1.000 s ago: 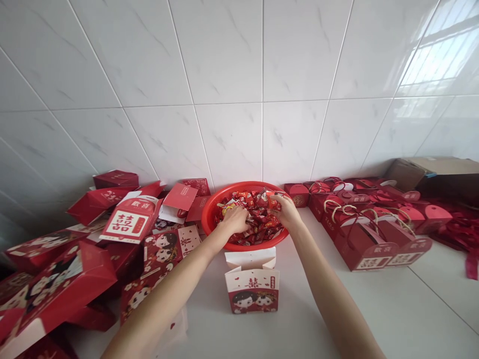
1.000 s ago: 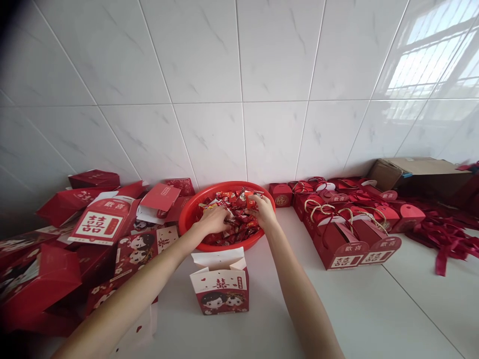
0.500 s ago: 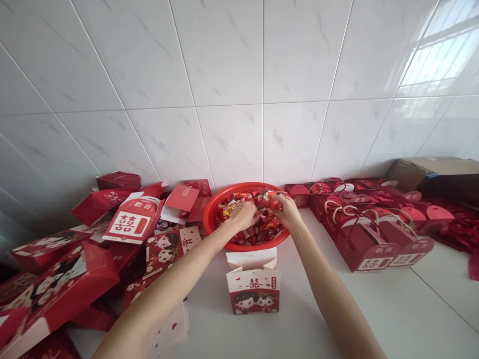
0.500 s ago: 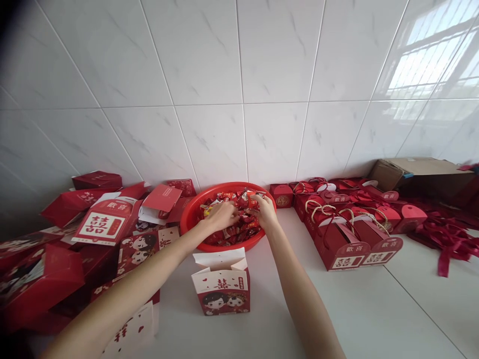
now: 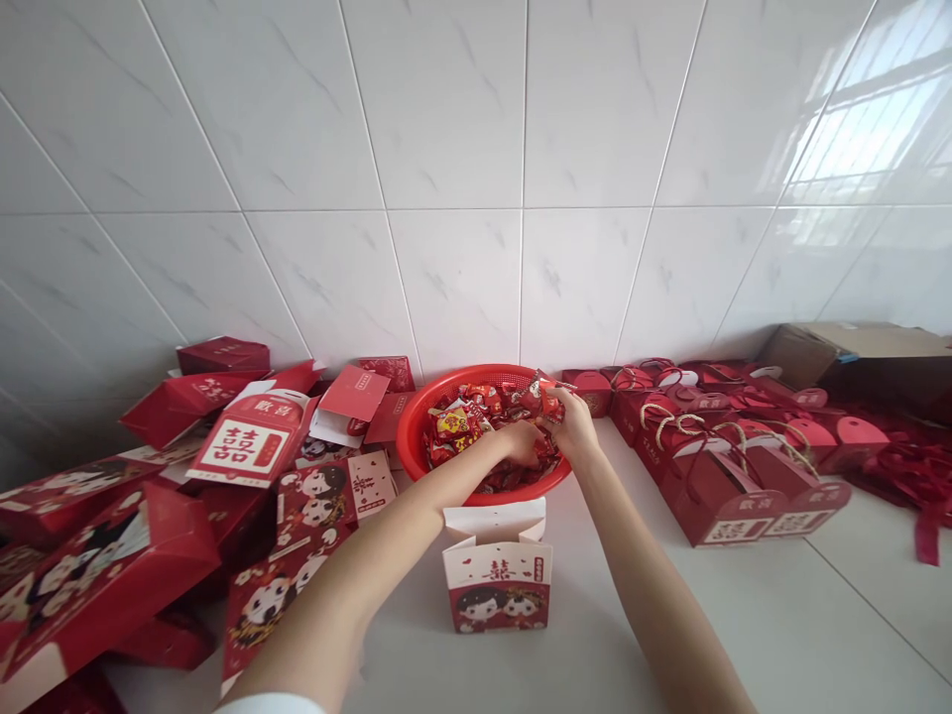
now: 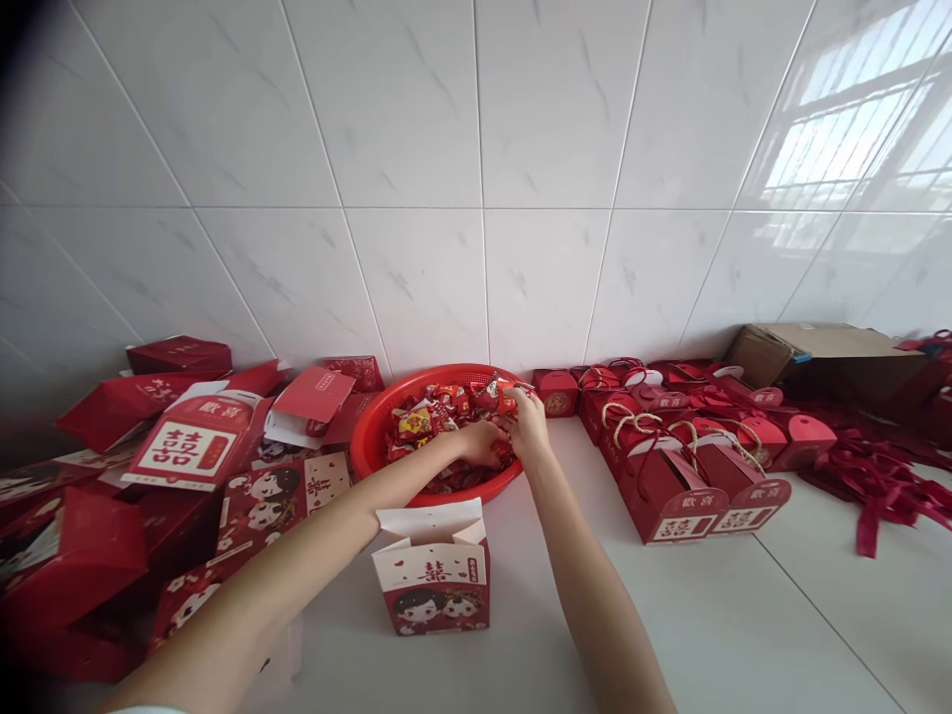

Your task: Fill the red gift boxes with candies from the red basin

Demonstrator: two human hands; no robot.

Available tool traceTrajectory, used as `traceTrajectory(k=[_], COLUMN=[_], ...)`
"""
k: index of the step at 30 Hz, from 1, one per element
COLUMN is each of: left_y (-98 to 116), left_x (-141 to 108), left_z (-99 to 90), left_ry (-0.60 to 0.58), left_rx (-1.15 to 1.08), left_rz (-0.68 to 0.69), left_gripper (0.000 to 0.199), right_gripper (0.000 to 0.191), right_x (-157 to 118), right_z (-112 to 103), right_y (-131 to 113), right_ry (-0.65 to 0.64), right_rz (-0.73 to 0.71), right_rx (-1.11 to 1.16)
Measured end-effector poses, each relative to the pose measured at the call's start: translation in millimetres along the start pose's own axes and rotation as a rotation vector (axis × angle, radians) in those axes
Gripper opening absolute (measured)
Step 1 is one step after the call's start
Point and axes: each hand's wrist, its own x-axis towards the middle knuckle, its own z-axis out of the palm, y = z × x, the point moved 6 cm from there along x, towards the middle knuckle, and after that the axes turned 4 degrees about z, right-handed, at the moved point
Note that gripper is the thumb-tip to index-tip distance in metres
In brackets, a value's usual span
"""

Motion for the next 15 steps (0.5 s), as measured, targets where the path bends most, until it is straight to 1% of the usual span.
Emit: traceTrajectory(k=[3,5,7,9,11,14,15], left_y=[-3,-3,-3,-3,-4,-7,-9], left_x=[-3,-5,-6,-7,-9,-12,-15], left_z=[6.0,8.6,9.9,9.1,4.2,-12.8,-19.8], left_ry=[-0.142,-0.198,-0.224,-0.224,-0.198,-0.094,-0.057], left_rx=[0.026,0.035,0.024,-0.014,-0.08,-0.211,-0.245], left_rz=[-0.077,-0.118,-0.138,-0.142,-0.137,-0.109,-0.094], left_gripper=[0.019,0.025,0.027,0.025,0.019,0.009,0.01], right_gripper=[0.023,0.023,0.023,0.022,0.021,0.02,0.02], right_x=[0,0,-1,-2,-2,-2,-2], right_z=[0,-1,0,-1,-1,-2,-2], right_y=[-1,-2,-2,-3,-3,-4,-4], right_ry=[0.0,0.001,0.007,0.021,0.041,0.055,0.052], right_rz=[-0.024,-0.032,-0.033,-0.029,-0.025,-0.019,-0.019], right_rx=[-0.004,0.005,0.019,0.029,0.044,0.073,0.081])
